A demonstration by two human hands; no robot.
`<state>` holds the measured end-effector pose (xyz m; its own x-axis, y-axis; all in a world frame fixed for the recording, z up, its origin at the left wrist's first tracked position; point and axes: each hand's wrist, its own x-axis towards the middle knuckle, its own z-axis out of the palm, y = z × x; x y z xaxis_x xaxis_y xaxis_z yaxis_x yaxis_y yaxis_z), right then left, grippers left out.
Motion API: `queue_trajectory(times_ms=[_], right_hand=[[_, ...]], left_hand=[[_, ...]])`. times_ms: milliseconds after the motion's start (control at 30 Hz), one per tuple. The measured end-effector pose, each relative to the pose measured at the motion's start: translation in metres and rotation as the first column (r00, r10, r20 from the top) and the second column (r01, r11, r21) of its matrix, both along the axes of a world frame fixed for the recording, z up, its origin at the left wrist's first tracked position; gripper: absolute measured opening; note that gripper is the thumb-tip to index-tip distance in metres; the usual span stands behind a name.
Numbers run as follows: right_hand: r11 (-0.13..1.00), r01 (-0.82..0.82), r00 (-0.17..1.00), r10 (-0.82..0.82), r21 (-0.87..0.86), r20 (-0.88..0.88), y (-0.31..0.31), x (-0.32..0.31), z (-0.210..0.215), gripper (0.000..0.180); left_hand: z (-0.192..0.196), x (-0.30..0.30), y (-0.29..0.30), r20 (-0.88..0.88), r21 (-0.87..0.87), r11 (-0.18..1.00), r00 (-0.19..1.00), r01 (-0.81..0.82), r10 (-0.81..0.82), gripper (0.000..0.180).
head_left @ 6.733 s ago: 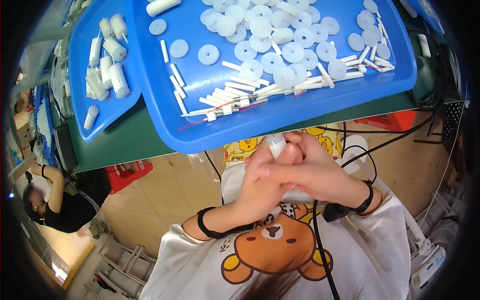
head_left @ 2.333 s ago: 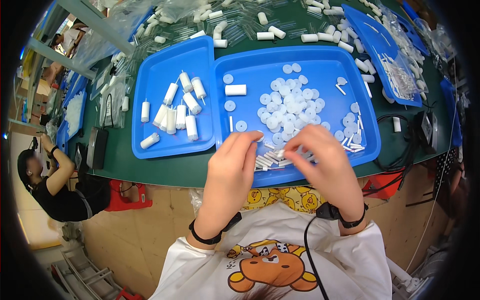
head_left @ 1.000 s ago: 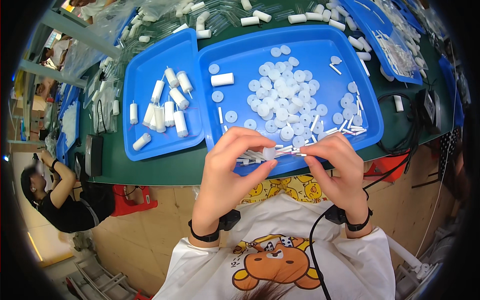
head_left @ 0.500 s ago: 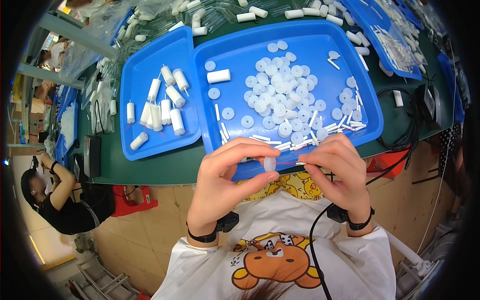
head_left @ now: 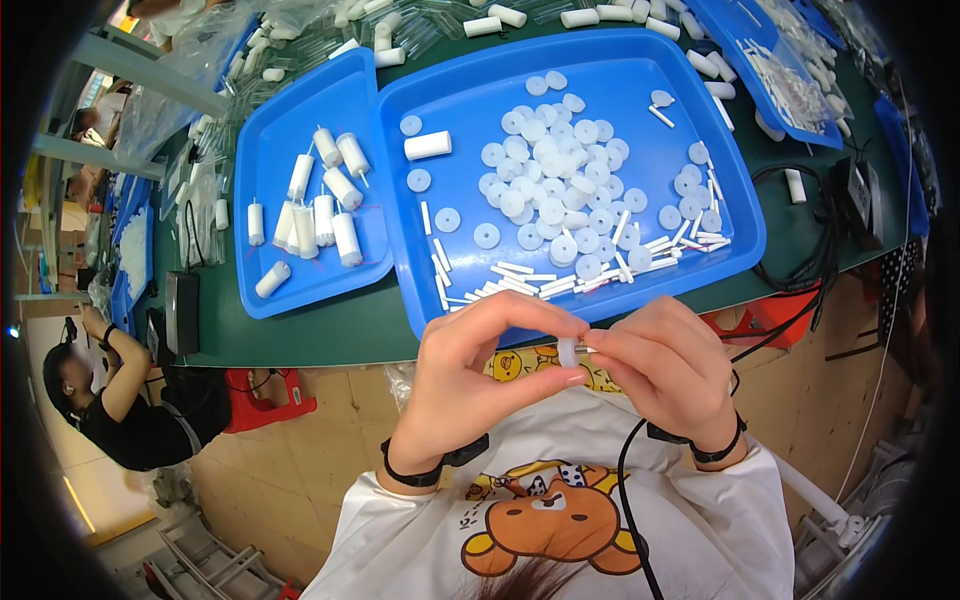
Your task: Assembling small white plastic components at a factory workbench.
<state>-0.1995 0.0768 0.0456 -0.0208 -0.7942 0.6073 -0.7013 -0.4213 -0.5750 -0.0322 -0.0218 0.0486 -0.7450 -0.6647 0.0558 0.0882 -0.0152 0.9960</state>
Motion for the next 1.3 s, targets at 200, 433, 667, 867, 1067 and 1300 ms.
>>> queue_trajectory(times_ms=[200, 433, 667, 867, 1067, 1300], right_hand=[[1.0, -0.014, 1.0, 0.013, -0.026, -0.007, 0.002, -0.001, 0.002, 0.029], [0.993, -0.089, 0.993, 0.083, 0.074, 0.083, 0.006, -0.002, 0.002, 0.025], [0.953, -0.128, 0.939, 0.028, 0.274, 0.342, 0.013, 0.003, 0.006, 0.018], [0.925, -0.113, 0.907, -0.053, 0.364, 0.418, 0.014, 0.007, 0.005, 0.014], [0.921, -0.108, 0.891, -0.077, 0.373, 0.447, 0.019, 0.011, 0.006, 0.014], [0.938, -0.117, 0.92, -0.021, 0.326, 0.392, 0.02, 0.009, 0.008, 0.014]], left_hand=[[-0.001, -0.002, 0.004, -0.034, -0.2, 0.978, 0.998, -0.066, 0.06, 0.024], [0.007, 0.001, 0.003, 0.006, -0.46, 0.887, 0.999, -0.027, 0.033, 0.026], [0.008, 0.002, 0.001, -0.054, -0.453, 0.892, 0.998, -0.002, -0.026, 0.027], [0.003, 0.001, -0.002, 0.024, -0.409, 0.908, 0.996, 0.087, -0.084, 0.022], [-0.013, 0.001, -0.003, -0.11, -0.328, 0.941, 0.986, 0.083, -0.125, 0.025], [-0.015, 0.004, 0.004, -0.125, -0.337, 0.941, 0.989, 0.033, -0.08, 0.029]])
